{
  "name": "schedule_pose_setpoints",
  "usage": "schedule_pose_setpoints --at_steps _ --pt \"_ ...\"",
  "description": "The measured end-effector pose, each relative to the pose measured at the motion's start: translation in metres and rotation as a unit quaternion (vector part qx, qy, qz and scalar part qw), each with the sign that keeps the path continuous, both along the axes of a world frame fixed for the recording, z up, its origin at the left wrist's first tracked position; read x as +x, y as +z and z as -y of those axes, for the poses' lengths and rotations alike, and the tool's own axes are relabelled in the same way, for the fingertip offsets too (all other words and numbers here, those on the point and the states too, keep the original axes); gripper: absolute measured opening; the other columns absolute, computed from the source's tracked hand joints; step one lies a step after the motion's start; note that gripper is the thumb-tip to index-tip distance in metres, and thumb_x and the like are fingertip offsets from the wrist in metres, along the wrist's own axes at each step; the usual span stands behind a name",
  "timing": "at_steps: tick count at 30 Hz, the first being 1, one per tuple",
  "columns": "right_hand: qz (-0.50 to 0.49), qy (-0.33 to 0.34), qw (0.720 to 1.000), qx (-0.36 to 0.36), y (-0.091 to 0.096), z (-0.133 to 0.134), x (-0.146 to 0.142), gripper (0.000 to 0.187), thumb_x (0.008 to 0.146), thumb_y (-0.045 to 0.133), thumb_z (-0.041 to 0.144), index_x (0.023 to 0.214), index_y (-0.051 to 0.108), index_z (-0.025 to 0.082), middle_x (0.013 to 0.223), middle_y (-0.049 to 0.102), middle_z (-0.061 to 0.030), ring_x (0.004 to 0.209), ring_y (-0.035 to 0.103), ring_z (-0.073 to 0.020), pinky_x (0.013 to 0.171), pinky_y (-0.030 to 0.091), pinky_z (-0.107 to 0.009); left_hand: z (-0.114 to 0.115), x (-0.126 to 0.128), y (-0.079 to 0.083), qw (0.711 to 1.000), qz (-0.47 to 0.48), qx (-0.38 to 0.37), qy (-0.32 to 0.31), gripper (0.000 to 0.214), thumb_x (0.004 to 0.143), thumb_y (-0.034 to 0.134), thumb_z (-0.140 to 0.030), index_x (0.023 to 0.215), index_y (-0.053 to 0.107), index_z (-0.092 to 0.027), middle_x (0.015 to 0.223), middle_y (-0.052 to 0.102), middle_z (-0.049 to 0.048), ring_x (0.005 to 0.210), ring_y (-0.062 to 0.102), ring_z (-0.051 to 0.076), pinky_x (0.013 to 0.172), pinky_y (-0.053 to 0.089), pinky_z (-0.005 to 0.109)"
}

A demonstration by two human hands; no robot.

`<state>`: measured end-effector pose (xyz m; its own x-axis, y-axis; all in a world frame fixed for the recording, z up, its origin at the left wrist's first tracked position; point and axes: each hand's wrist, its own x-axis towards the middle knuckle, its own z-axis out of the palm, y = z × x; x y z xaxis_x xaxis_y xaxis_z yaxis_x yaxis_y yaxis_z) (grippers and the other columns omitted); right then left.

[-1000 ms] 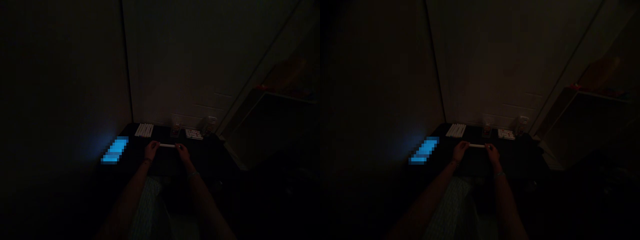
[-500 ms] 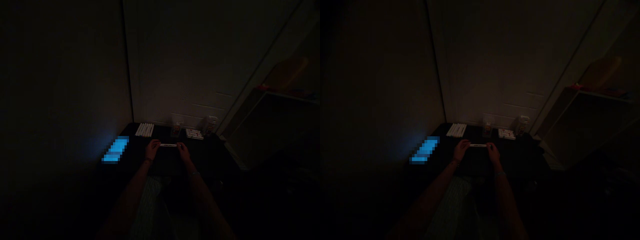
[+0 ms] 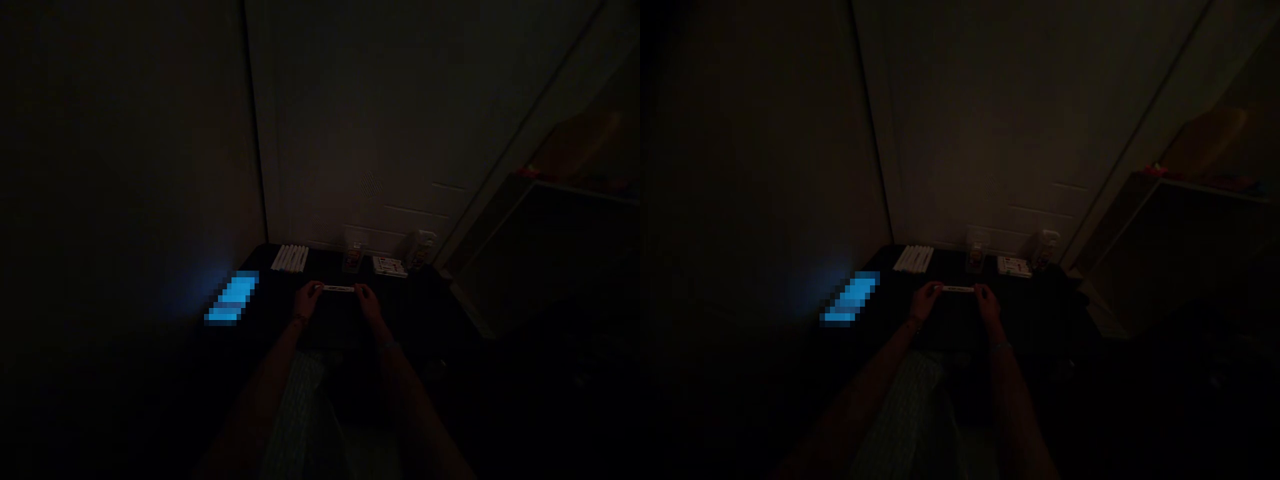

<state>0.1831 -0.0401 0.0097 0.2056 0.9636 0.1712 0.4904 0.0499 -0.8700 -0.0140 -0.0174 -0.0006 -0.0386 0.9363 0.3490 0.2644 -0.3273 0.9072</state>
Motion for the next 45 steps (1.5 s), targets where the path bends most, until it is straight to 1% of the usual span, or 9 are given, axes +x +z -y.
schedule_pose_setpoints --at_steps 4,9,16,24,28,32,37,42,45 --pt "0.015 -0.006 1.000 -0.012 0.0017 0.0013 -0.0004 0.042 0.073 0.033 0.057 0.090 0.057 0.027 0.085 0.058 0.0039 0.079 0.051 -0.0140 0.071 0.038 -0.023 0.0000 0.0000 0.0002 1.000 0.011 0.001 0.008 0.030 0.070 0.048 -0.040 0.087 0.060 -0.019 0.083 0.062 0.0014 0.076 0.055 0.013 0.069 0.042 0.023" --pt "0.018 -0.012 1.000 -0.022 0.0015 0.0012 -0.0004 0.043 0.073 0.032 0.057 0.089 0.057 0.026 0.079 0.057 0.0041 0.074 0.051 -0.0132 0.068 0.037 -0.022 0.0012 0.0002 0.0020 1.000 0.012 -0.017 0.005 0.032 0.070 0.048 -0.042 0.087 0.061 -0.018 0.079 0.062 0.0017 0.072 0.055 0.013 0.066 0.042 0.023" --pt "0.011 -0.014 1.000 -0.006 0.0008 0.0004 0.0004 0.039 0.072 0.036 0.055 0.092 0.056 0.027 0.087 0.057 0.0033 0.078 0.051 -0.0144 0.073 0.037 -0.025 0.0007 0.0012 0.0021 1.000 0.000 0.002 0.002 0.029 0.070 0.048 -0.039 0.086 0.061 -0.019 0.086 0.062 0.0015 0.079 0.054 0.013 0.072 0.041 0.024" --pt "0.011 -0.011 1.000 -0.006 0.0032 0.0020 0.0000 0.038 0.072 0.037 0.054 0.092 0.056 0.028 0.090 0.058 0.0034 0.083 0.051 -0.0154 0.075 0.037 -0.026 0.0040 0.0017 0.0064 1.000 -0.006 0.009 0.012 0.026 0.070 0.049 -0.037 0.084 0.061 -0.019 0.084 0.061 0.0013 0.077 0.053 0.014 0.071 0.041 0.025" --pt "0.014 -0.015 1.000 -0.011 0.0048 0.0030 -0.0003 0.038 0.072 0.037 0.055 0.091 0.057 0.028 0.088 0.058 0.0035 0.082 0.051 -0.0154 0.075 0.037 -0.027 0.0050 0.0016 0.0079 1.000 -0.005 -0.001 0.012 0.026 0.069 0.049 -0.037 0.084 0.061 -0.019 0.081 0.062 0.0007 0.074 0.054 0.013 0.070 0.041 0.024" --pt "0.013 -0.010 1.000 -0.009 0.0061 0.0033 -0.0004 0.039 0.072 0.037 0.055 0.091 0.056 0.028 0.088 0.058 0.0034 0.081 0.051 -0.0150 0.074 0.037 -0.026 0.0048 0.0022 0.0074 1.000 -0.005 0.005 0.015 0.028 0.069 0.048 -0.039 0.083 0.061 -0.019 0.082 0.062 0.0005 0.074 0.054 0.013 0.070 0.041 0.024" --pt "0.018 -0.015 1.000 -0.021 0.0071 0.0043 -0.0008 0.040 0.073 0.035 0.056 0.090 0.057 0.027 0.085 0.058 0.0033 0.079 0.051 -0.0145 0.074 0.037 -0.026 0.0055 0.0029 0.0085 1.000 0.004 -0.010 0.018 0.029 0.068 0.049 -0.040 0.082 0.062 -0.018 0.078 0.062 0.0008 0.073 0.053 0.014 0.068 0.041 0.024" --pt "0.020 -0.019 1.000 -0.014 0.0067 0.0047 -0.0015 0.041 0.073 0.034 0.057 0.091 0.056 0.027 0.086 0.058 0.0029 0.078 0.051 -0.0145 0.072 0.037 -0.025 0.0051 0.0030 0.0075 1.000 -0.006 -0.005 0.020 0.029 0.069 0.048 -0.040 0.083 0.061 -0.019 0.080 0.062 0.0009 0.075 0.054 0.014 0.069 0.041 0.024" --pt "0.020 -0.021 0.999 -0.024 0.0068 0.0044 -0.0016 0.042 0.073 0.034 0.057 0.091 0.057 0.027 0.084 0.058 0.0030 0.077 0.051 -0.0146 0.072 0.037 -0.025 0.0050 0.0034 0.0071 1.000 0.000 0.001 0.018 0.029 0.070 0.048 -0.040 0.085 0.061 -0.019 0.082 0.062 0.0013 0.076 0.054 0.014 0.069 0.041 0.024"
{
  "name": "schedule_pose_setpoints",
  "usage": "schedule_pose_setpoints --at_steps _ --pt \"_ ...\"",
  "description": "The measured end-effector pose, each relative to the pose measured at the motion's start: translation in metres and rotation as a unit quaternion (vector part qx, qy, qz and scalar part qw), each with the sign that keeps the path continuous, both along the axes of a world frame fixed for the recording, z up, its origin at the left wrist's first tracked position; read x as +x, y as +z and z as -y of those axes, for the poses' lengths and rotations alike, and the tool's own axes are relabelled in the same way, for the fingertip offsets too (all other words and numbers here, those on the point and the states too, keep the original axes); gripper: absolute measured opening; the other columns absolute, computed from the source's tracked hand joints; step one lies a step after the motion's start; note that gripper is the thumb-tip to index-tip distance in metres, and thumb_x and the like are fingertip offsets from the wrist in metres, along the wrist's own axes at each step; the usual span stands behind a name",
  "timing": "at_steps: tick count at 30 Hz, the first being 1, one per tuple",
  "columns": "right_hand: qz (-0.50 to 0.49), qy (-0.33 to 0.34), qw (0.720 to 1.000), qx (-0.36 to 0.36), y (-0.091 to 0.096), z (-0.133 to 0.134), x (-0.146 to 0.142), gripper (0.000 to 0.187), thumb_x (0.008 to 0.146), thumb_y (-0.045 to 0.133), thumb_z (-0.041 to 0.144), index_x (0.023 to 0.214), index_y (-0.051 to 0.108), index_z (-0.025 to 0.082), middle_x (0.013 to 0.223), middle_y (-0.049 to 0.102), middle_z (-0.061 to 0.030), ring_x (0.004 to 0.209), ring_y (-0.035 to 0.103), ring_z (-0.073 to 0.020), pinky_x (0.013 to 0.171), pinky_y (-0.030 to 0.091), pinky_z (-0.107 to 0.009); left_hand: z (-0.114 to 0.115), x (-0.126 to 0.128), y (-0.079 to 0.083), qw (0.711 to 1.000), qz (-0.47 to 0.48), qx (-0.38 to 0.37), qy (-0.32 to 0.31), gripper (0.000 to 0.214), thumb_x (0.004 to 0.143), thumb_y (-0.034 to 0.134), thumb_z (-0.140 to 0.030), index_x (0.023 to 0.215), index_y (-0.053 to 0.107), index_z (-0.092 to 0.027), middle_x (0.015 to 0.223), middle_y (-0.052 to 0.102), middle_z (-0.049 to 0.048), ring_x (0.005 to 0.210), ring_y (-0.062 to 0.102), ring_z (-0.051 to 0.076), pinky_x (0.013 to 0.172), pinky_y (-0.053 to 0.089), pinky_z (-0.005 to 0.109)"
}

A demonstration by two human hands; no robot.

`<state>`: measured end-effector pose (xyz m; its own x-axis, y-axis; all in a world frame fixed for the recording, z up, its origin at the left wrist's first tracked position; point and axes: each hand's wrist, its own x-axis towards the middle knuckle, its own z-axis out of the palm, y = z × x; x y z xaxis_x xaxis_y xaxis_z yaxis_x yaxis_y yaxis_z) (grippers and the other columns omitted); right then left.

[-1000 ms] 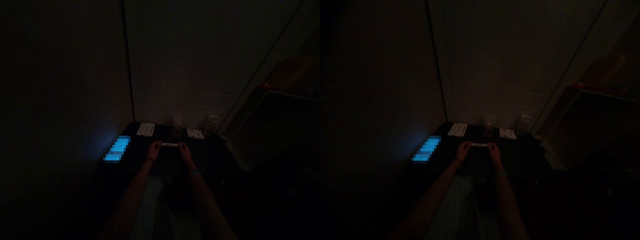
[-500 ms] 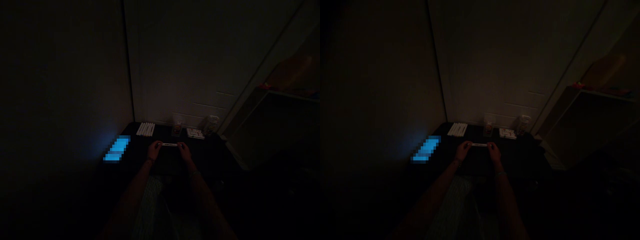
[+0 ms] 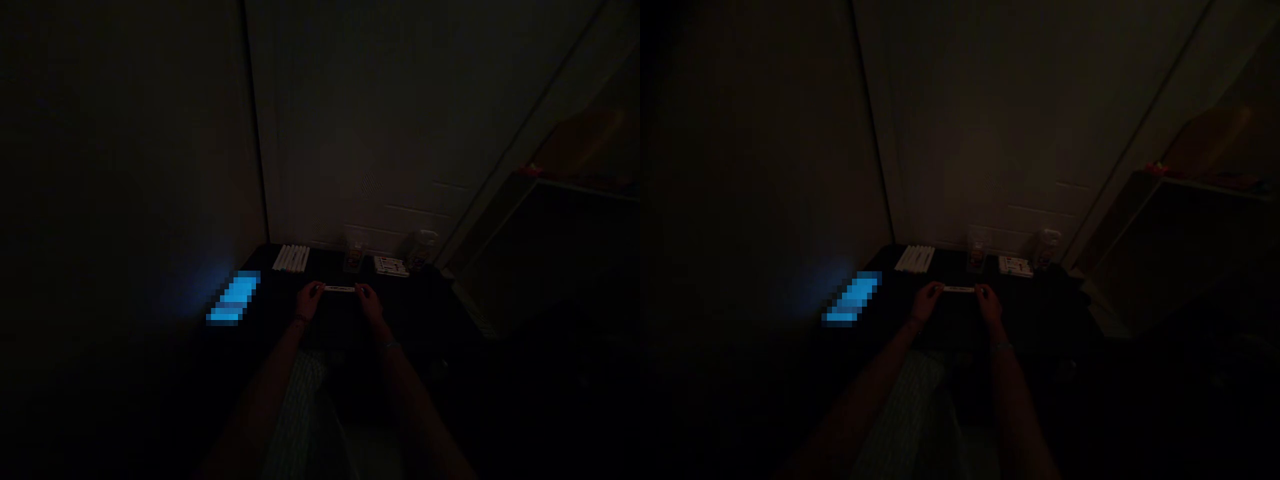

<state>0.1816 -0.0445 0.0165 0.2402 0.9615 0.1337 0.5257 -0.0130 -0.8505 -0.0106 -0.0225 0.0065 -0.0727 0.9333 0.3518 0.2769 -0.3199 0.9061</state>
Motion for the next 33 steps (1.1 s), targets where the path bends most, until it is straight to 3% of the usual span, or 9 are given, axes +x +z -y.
schedule_pose_setpoints --at_steps 9,19,27,33 --pt "-0.041 -0.001 0.999 0.034 -0.004 -0.005 0.001 0.041 0.075 0.031 0.052 0.093 0.055 0.025 0.090 0.058 0.0013 0.083 0.051 -0.0159 0.074 0.038 -0.026 0.002 -0.001 0.002 0.999 -0.028 -0.009 -0.020 0.033 0.075 0.040 -0.041 0.085 0.062 -0.020 0.074 0.062 -0.0003 0.060 0.052 0.011 0.061 0.040 0.022" --pt "-0.133 0.004 0.988 0.085 -0.001 -0.002 -0.002 0.043 0.074 0.037 0.050 0.098 0.054 0.019 0.089 0.059 -0.0023 0.081 0.053 -0.0161 0.070 0.041 -0.025 0.007 0.003 0.006 0.995 -0.068 0.004 -0.070 0.029 0.064 0.055 -0.040 0.086 0.062 -0.022 0.080 0.063 -0.0006 0.072 0.055 0.013 0.065 0.041 0.023" --pt "-0.226 0.049 0.968 0.092 0.018 0.022 -0.005 0.043 0.072 0.043 0.050 0.095 0.058 0.017 0.085 0.061 -0.0039 0.078 0.053 -0.0168 0.066 0.042 -0.025 0.006 0.003 0.001 0.987 -0.123 -0.008 -0.102 0.031 0.064 0.055 -0.040 0.089 0.064 -0.024 0.084 0.064 0.0007 0.068 0.056 0.014 0.063 0.041 0.024" --pt "-0.162 0.098 0.965 0.184 0.054 0.010 -0.026 0.035 0.073 0.047 0.046 0.090 0.062 0.019 0.086 0.057 -0.0030 0.082 0.051 -0.0154 0.073 0.039 -0.026 0.022 0.010 0.017 0.959 -0.257 -0.012 -0.121 0.034 0.065 0.053 -0.048 0.086 0.063 -0.023 0.090 0.061 -0.0007 0.082 0.053 0.012 0.069 0.038 0.020"
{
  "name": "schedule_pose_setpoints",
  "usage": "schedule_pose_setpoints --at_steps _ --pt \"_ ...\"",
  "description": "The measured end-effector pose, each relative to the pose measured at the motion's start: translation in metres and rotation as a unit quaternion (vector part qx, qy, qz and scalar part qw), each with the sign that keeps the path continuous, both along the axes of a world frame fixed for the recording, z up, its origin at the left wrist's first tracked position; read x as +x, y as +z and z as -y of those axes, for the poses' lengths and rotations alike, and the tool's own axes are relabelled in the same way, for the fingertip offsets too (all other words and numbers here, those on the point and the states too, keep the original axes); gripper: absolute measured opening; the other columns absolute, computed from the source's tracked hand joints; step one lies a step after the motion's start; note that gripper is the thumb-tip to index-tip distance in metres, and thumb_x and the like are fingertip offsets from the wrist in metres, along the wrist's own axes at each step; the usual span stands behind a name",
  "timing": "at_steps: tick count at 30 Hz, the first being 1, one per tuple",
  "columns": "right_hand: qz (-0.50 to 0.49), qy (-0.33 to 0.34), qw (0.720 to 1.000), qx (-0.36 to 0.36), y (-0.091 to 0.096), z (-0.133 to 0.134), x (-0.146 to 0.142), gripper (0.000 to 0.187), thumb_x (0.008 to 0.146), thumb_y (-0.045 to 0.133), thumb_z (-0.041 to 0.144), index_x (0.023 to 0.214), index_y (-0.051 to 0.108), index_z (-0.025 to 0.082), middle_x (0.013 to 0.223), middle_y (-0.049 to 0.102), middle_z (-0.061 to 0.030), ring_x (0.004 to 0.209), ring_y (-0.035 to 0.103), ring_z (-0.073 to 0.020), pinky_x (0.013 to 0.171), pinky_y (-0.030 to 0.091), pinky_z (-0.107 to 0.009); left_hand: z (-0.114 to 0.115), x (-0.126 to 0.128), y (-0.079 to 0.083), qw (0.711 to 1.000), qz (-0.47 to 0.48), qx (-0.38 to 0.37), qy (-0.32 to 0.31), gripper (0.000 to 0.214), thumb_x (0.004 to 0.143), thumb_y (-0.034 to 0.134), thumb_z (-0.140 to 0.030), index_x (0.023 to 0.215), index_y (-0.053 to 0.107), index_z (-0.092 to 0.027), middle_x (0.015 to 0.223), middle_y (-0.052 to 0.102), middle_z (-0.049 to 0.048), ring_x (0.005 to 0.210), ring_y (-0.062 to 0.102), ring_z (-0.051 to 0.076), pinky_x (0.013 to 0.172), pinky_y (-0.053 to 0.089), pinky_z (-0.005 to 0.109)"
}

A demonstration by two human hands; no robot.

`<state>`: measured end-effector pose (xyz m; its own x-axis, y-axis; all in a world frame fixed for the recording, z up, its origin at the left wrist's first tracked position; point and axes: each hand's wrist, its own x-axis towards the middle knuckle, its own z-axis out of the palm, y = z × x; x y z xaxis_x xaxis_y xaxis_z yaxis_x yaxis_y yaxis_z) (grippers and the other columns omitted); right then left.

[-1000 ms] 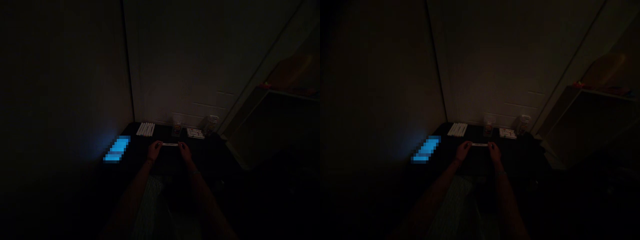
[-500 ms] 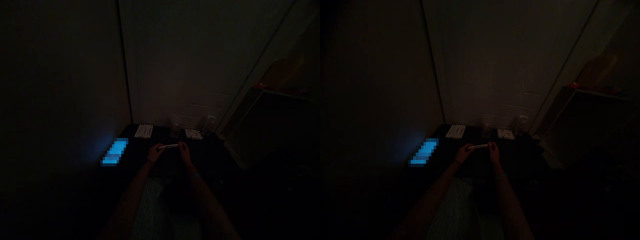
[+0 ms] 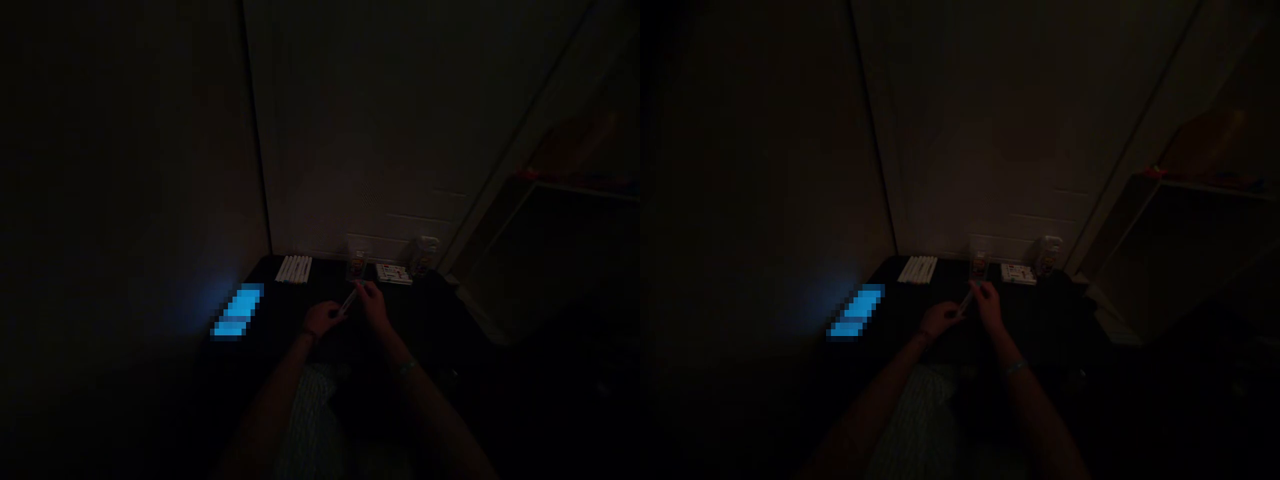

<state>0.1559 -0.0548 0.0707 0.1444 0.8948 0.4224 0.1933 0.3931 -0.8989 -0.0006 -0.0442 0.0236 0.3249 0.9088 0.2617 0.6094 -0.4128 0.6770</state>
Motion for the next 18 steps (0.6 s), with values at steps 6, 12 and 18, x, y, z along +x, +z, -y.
schedule_pose_setpoints --at_steps 6,12,18 --pt "0.122 0.080 0.988 0.050 0.016 -0.019 -0.024 0.032 0.078 0.042 0.042 0.095 0.061 0.022 0.078 0.055 -0.0007 0.075 0.049 -0.0122 0.069 0.038 -0.024 0.004 0.002 0.006 0.998 -0.049 -0.028 0.001 0.037 0.061 0.054 -0.052 0.078 0.065 -0.021 0.081 0.062 0.0005 0.078 0.054 0.014 0.065 0.037 0.021" --pt "0.129 0.082 0.988 0.023 -0.003 -0.017 -0.032 0.034 0.079 0.040 0.043 0.096 0.060 0.020 0.083 0.058 -0.0011 0.078 0.052 -0.0134 0.070 0.039 -0.024 0.002 0.002 0.005 0.998 -0.048 -0.047 0.004 0.037 0.063 0.053 -0.050 0.082 0.064 -0.021 0.083 0.062 0.0005 0.077 0.054 0.014 0.064 0.037 0.021" --pt "0.128 0.057 0.990 0.016 -0.014 -0.004 -0.028 0.032 0.079 0.040 0.041 0.097 0.058 0.022 0.092 0.060 -0.0017 0.085 0.054 -0.0147 0.075 0.041 -0.025 -0.003 0.002 0.000 0.998 -0.049 -0.029 0.002 0.037 0.064 0.052 -0.051 0.084 0.063 -0.023 0.088 0.061 -0.0007 0.078 0.053 0.013 0.064 0.036 0.020"
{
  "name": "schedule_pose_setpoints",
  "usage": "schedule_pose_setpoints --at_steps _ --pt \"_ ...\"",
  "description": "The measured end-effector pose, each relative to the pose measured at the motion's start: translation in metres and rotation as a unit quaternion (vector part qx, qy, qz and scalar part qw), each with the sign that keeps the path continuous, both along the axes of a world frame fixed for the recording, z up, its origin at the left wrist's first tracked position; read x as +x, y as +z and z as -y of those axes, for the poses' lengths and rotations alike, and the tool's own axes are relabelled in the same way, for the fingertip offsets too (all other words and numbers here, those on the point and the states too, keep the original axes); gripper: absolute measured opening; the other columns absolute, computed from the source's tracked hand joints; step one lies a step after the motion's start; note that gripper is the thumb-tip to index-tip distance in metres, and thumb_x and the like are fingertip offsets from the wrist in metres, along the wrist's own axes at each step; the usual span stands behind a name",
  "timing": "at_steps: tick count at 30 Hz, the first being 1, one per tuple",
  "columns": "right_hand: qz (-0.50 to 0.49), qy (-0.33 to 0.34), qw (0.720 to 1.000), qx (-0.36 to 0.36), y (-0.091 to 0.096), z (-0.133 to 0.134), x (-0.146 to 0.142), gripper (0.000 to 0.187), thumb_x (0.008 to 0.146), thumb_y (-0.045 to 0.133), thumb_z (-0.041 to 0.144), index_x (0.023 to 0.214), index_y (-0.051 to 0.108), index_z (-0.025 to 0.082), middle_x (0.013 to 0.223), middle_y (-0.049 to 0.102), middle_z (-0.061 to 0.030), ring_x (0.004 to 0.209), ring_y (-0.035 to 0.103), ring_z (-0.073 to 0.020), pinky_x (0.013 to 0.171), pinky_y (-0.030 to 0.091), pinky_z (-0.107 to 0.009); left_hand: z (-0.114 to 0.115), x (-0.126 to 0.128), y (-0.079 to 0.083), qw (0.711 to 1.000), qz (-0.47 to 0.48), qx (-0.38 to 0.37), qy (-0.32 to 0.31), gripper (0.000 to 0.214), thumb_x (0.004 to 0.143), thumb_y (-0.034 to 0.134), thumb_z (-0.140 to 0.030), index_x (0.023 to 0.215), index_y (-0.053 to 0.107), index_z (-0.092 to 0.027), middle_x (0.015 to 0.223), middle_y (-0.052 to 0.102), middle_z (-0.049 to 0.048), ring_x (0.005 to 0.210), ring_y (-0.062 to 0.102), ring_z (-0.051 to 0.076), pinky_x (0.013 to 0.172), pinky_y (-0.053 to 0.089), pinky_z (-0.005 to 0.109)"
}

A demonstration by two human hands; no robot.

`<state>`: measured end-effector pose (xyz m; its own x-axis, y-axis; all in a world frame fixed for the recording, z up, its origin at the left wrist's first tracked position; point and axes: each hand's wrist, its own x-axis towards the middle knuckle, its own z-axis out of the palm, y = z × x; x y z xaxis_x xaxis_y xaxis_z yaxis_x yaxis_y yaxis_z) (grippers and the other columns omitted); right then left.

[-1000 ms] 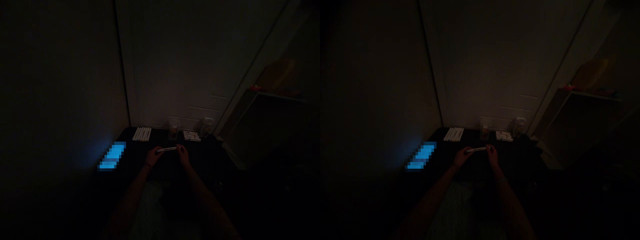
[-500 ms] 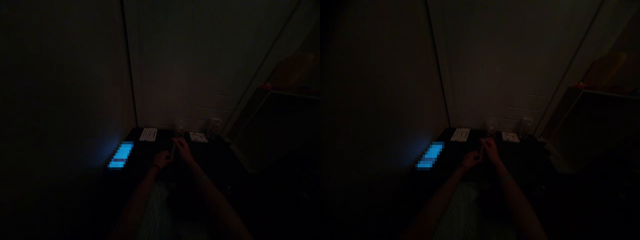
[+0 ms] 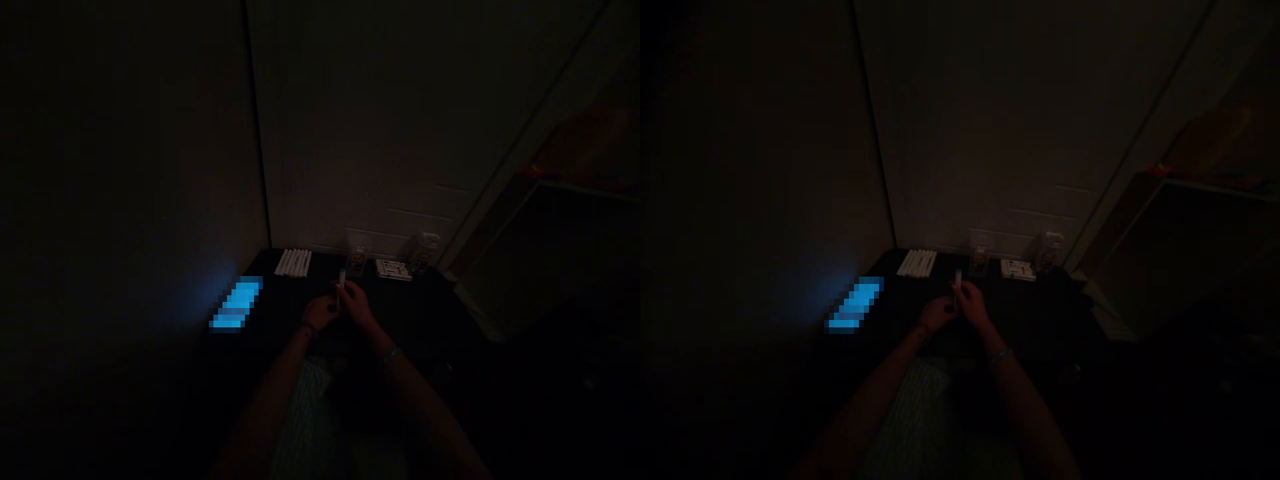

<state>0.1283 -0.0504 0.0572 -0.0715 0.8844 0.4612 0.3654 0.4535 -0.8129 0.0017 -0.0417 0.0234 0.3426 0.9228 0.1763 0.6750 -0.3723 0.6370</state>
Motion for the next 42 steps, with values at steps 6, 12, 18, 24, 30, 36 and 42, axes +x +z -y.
schedule_pose_setpoints --at_steps 6,12,18,24,30,36,42 --pt "0.024 -0.018 0.999 -0.024 0.003 0.000 0.010 0.032 0.080 0.039 0.041 0.101 0.055 0.023 0.090 0.061 -0.0010 0.081 0.056 -0.0154 0.071 0.044 -0.027 -0.002 0.000 -0.001 1.000 -0.009 0.010 0.001 0.040 0.063 0.048 -0.058 0.078 0.064 -0.024 0.085 0.060 -0.0013 0.076 0.051 0.012 0.061 0.034 0.020" --pt "0.051 -0.031 0.998 0.009 0.027 0.005 0.017 0.052 0.077 0.046 0.036 0.126 0.028 0.029 0.098 0.058 -0.0006 0.078 0.057 -0.0137 0.069 0.046 -0.027 -0.003 -0.001 -0.003 1.000 -0.015 0.006 0.015 0.044 0.061 0.046 -0.061 0.077 0.064 -0.024 0.079 0.057 -0.0017 0.071 0.050 0.010 0.058 0.032 0.019" --pt "0.119 -0.013 0.991 0.058 0.055 0.011 0.019 0.032 0.082 0.038 0.033 0.112 0.046 0.026 0.098 0.058 -0.0018 0.084 0.054 -0.0132 0.074 0.043 -0.025 0.002 0.000 0.004 1.000 -0.015 -0.005 0.023 0.043 0.061 0.047 -0.060 0.076 0.064 -0.024 0.076 0.056 -0.0014 0.071 0.050 0.010 0.058 0.033 0.019" --pt "0.119 -0.012 0.992 0.051 0.057 0.010 0.025 0.028 0.081 0.039 0.036 0.104 0.049 0.023 0.082 0.059 -0.0013 0.072 0.056 -0.0129 0.065 0.042 -0.024 0.008 -0.001 0.013 1.000 0.000 -0.008 0.017 0.037 0.063 0.050 -0.056 0.077 0.065 -0.025 0.078 0.058 -0.0021 0.075 0.051 0.011 0.061 0.035 0.018" --pt "0.035 -0.137 0.983 0.115 0.100 -0.019 0.070 0.037 0.080 0.039 0.041 0.107 0.044 0.017 0.085 0.059 -0.0071 0.076 0.056 -0.0160 0.066 0.043 -0.029 0.004 0.001 0.007 0.999 0.040 -0.007 0.016 0.035 0.067 0.048 -0.053 0.078 0.064 -0.024 0.084 0.060 -0.0022 0.078 0.052 0.011 0.068 0.036 0.019" --pt "0.068 -0.220 0.945 0.232 0.163 -0.062 0.110 0.038 0.080 0.038 0.042 0.106 0.041 0.014 0.089 0.055 -0.0096 0.078 0.054 -0.0145 0.067 0.042 -0.028 0.001 0.001 0.004 0.997 0.055 -0.015 0.045 0.036 0.072 0.039 -0.051 0.081 0.062 -0.025 0.081 0.062 -0.0023 0.074 0.052 0.010 0.066 0.036 0.019" --pt "0.201 -0.218 0.939 0.173 0.150 -0.091 0.100 0.028 0.079 0.043 0.035 0.099 0.046 0.016 0.080 0.059 -0.0066 0.071 0.054 -0.0148 0.063 0.038 -0.027 0.000 -0.001 0.002 0.997 0.052 -0.021 0.050 0.038 0.075 0.034 -0.050 0.080 0.061 -0.023 0.078 0.062 -0.0023 0.070 0.053 0.009 0.063 0.035 0.018"
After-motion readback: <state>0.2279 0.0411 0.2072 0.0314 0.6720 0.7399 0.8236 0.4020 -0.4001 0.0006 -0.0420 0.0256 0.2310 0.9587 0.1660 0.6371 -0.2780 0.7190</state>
